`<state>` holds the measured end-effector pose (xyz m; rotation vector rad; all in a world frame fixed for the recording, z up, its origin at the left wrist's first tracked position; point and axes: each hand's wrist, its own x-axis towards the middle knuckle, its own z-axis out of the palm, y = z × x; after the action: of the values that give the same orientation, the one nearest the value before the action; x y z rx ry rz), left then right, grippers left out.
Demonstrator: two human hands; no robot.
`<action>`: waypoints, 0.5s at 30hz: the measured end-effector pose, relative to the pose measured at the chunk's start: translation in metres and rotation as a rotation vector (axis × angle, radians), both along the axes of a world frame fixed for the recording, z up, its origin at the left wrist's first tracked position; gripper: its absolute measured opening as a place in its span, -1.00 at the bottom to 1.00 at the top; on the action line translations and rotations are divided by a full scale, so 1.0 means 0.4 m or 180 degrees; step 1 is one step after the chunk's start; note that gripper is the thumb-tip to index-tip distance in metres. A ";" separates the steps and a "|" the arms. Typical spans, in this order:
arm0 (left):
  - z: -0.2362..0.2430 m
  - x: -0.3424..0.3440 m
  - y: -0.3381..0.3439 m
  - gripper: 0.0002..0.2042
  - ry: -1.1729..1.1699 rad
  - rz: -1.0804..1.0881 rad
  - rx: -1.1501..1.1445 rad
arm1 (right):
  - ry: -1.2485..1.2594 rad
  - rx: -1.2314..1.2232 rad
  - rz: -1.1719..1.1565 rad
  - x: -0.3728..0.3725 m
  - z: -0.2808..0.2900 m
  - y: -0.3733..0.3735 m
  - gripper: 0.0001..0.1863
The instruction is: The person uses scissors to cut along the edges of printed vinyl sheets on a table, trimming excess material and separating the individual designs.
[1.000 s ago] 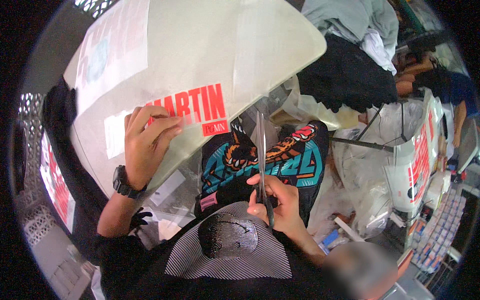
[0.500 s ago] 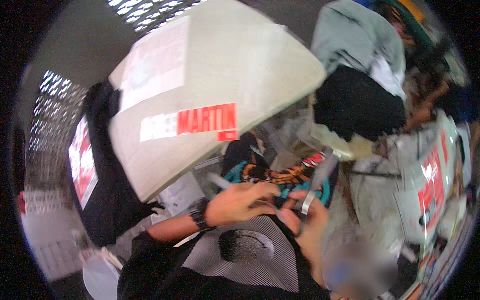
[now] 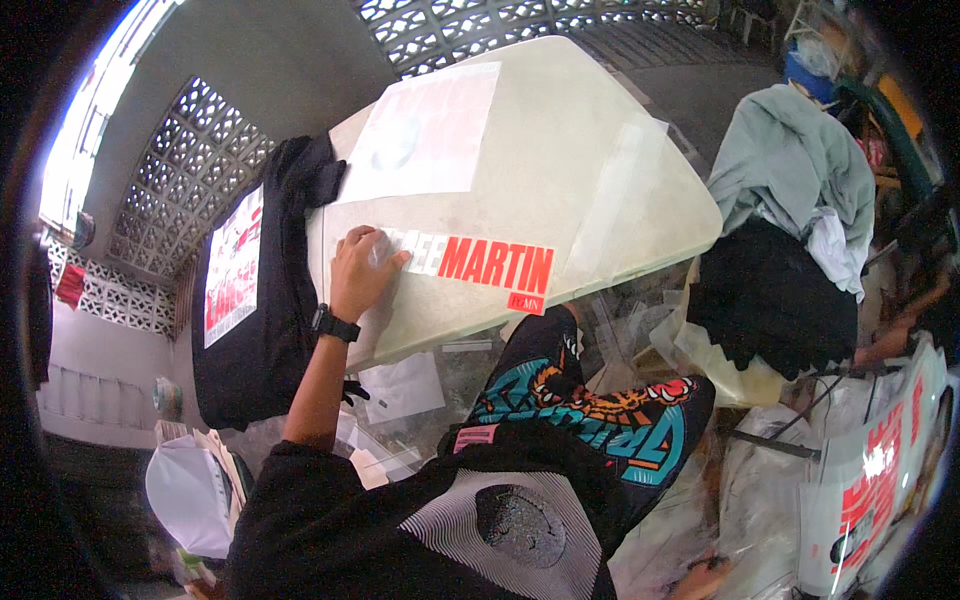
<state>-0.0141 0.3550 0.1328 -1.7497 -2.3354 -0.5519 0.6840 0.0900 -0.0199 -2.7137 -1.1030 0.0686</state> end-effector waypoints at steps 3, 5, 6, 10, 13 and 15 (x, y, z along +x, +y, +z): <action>-0.015 -0.013 -0.002 -0.61 -0.0444 -0.0207 0.0206 | 0.1217 0.0374 -0.0305 -0.147 0.017 0.122 -0.65; 0.004 -0.011 0.020 -0.68 -0.0918 -0.0349 0.0230 | 0.1498 0.0579 -0.0024 -0.180 -0.010 0.152 -0.68; 0.034 -0.010 0.040 -0.71 -0.1253 -0.0458 0.0236 | 0.1349 0.0658 0.0255 -0.186 -0.060 0.158 -0.68; 0.134 -0.047 0.168 -0.78 -0.2075 -0.0814 0.0795 | 0.1639 0.0942 0.0488 -0.234 -0.064 0.210 -0.70; 0.272 -0.167 0.294 -0.80 -0.0324 -0.0603 0.1861 | 0.1533 0.0852 0.0699 -0.222 -0.079 0.227 -0.69; 0.333 -0.185 0.344 -0.82 0.0068 -0.0340 0.2491 | 0.1700 0.0890 0.0593 -0.233 -0.048 0.245 -0.69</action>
<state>-0.0882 0.4925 0.2661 -1.4634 -1.6476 -1.2412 0.5909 0.1879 -0.0391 -2.1535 -1.0909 0.5829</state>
